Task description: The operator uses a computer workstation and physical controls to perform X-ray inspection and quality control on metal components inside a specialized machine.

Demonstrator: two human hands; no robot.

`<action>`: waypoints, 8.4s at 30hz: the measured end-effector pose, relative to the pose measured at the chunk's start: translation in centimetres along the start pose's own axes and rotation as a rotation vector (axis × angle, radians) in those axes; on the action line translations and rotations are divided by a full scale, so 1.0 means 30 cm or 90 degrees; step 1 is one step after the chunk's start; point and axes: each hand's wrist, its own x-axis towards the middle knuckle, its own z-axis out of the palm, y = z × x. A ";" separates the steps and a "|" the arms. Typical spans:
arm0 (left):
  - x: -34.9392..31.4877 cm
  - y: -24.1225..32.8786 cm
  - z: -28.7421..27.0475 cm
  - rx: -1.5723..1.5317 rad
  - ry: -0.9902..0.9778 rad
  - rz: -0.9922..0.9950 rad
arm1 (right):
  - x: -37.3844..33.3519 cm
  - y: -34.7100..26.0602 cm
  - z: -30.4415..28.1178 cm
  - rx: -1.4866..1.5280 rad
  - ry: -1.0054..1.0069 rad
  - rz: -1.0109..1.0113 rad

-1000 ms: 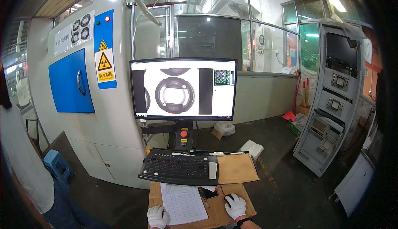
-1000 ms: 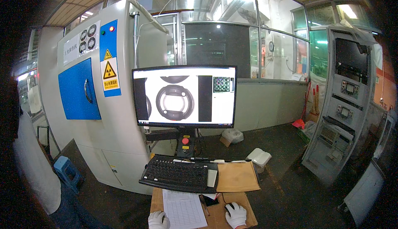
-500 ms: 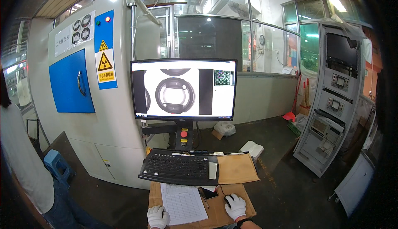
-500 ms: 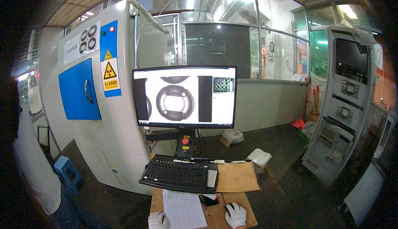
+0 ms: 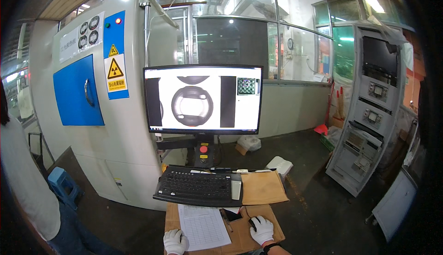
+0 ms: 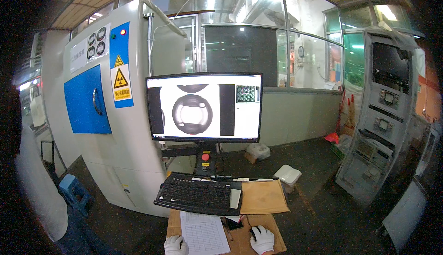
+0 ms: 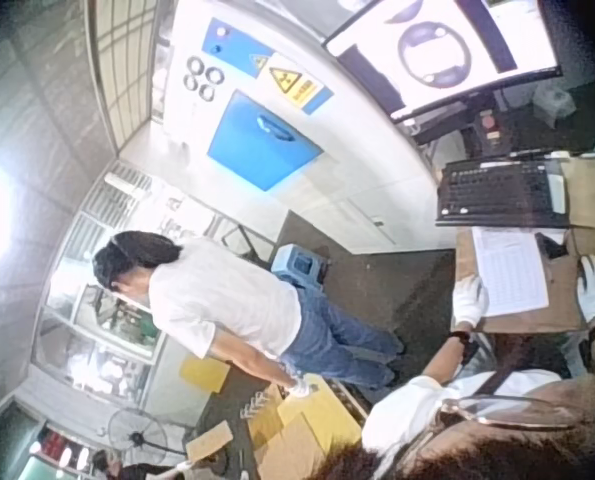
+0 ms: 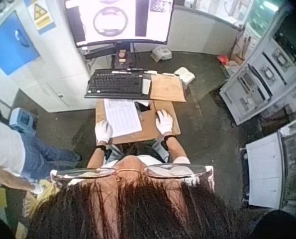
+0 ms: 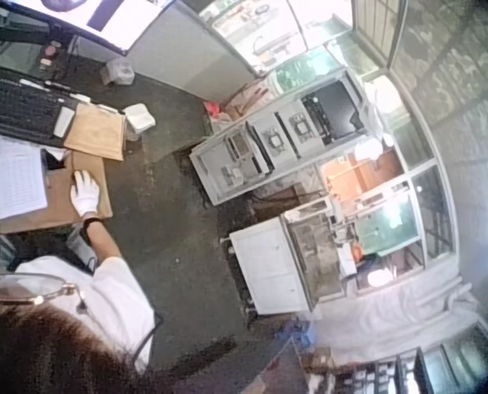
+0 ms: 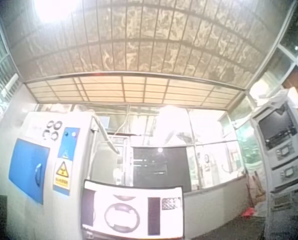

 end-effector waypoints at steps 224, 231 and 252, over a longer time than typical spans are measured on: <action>-0.028 -0.023 0.029 0.015 -0.004 -0.018 | -0.005 0.010 0.022 0.000 -0.008 0.008; -0.035 -0.027 0.033 0.015 -0.008 -0.020 | -0.002 0.004 0.014 0.007 0.005 0.003; -0.023 -0.016 0.020 0.017 0.003 -0.006 | -0.005 0.003 0.014 -0.002 0.012 0.000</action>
